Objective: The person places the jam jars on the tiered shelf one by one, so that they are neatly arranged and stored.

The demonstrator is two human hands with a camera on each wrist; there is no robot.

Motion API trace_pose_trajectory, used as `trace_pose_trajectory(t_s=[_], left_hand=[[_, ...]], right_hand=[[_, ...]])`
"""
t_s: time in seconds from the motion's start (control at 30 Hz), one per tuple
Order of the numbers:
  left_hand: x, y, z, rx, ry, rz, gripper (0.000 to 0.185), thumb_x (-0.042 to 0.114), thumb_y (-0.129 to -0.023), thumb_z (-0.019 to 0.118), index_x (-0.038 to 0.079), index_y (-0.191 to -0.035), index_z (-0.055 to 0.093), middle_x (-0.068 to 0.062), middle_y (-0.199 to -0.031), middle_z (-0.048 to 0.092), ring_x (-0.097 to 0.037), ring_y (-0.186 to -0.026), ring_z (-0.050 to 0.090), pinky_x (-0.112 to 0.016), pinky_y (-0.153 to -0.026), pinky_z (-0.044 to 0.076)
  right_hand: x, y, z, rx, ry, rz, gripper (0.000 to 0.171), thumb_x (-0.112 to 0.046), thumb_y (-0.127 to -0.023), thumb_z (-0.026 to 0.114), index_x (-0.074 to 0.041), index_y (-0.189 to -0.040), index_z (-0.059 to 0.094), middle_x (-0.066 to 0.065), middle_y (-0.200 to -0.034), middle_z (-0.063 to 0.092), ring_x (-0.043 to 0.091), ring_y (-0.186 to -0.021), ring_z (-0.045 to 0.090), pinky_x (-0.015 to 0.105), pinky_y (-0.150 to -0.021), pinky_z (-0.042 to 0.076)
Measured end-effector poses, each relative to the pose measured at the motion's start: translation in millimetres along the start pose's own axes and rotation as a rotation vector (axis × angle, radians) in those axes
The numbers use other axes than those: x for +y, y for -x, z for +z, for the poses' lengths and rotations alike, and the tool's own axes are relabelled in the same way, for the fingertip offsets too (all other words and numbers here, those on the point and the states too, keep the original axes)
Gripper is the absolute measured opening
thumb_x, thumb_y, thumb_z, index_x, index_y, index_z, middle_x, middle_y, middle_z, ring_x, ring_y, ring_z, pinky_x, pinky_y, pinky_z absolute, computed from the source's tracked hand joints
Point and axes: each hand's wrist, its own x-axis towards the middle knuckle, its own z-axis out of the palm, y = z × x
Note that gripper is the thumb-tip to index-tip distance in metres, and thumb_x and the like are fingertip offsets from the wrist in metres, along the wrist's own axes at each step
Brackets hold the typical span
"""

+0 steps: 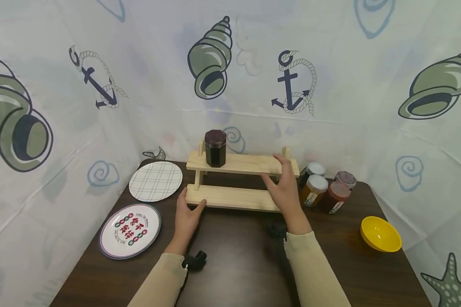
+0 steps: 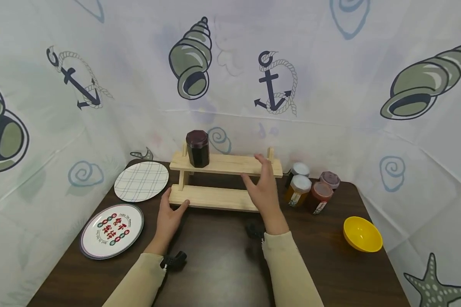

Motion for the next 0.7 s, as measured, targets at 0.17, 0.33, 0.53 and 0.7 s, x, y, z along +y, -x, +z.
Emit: trace_pose_trajectory(t_s=[0.17,0.33,0.53,0.7], left_hand=[[1.5,-1.8,0.9,0.004,0.001,-0.001,0.094,0.034,-0.101,0.081,0.011,-0.173,0.026,-0.018,-0.177,0.030,-0.039,-0.165,0.029,-0.062,-0.131,0.027],[1.2,-3.8,1.6,0.017,-0.006,0.009,0.093,0.036,-0.101,0.080,0.011,-0.173,0.026,-0.019,-0.177,0.030,-0.040,-0.165,0.029,-0.063,-0.130,0.028],[-2.4,-4.0,2.3,0.034,-0.010,0.009,0.093,0.035,-0.100,0.081,0.011,-0.172,0.028,-0.020,-0.175,0.033,-0.040,-0.163,0.033,-0.064,-0.129,0.029],[-0.4,-2.6,-0.3,0.018,-0.013,0.004,0.094,0.034,-0.100,0.081,0.010,-0.173,0.027,-0.021,-0.174,0.033,-0.040,-0.163,0.033,-0.063,-0.130,0.028]], right_hand=[[21,19,-39,0.181,-0.041,0.062,0.068,-0.018,-0.102,0.079,-0.011,-0.161,0.046,0.015,-0.168,0.045,0.035,-0.162,0.036,0.066,-0.129,0.029],[25,20,-71,0.284,0.005,0.064,0.070,-0.016,-0.099,0.083,-0.010,-0.160,0.049,0.017,-0.167,0.045,0.034,-0.162,0.037,0.066,-0.127,0.032],[40,31,-92,0.433,-0.023,0.131,0.074,-0.009,-0.097,0.084,-0.011,-0.160,0.047,0.008,-0.170,0.042,0.024,-0.162,0.037,0.040,-0.128,0.040],[66,50,-90,0.542,-0.058,0.205,0.073,-0.008,-0.097,0.084,-0.013,-0.159,0.046,0.011,-0.163,0.045,0.026,-0.153,0.044,0.047,-0.126,0.043]])
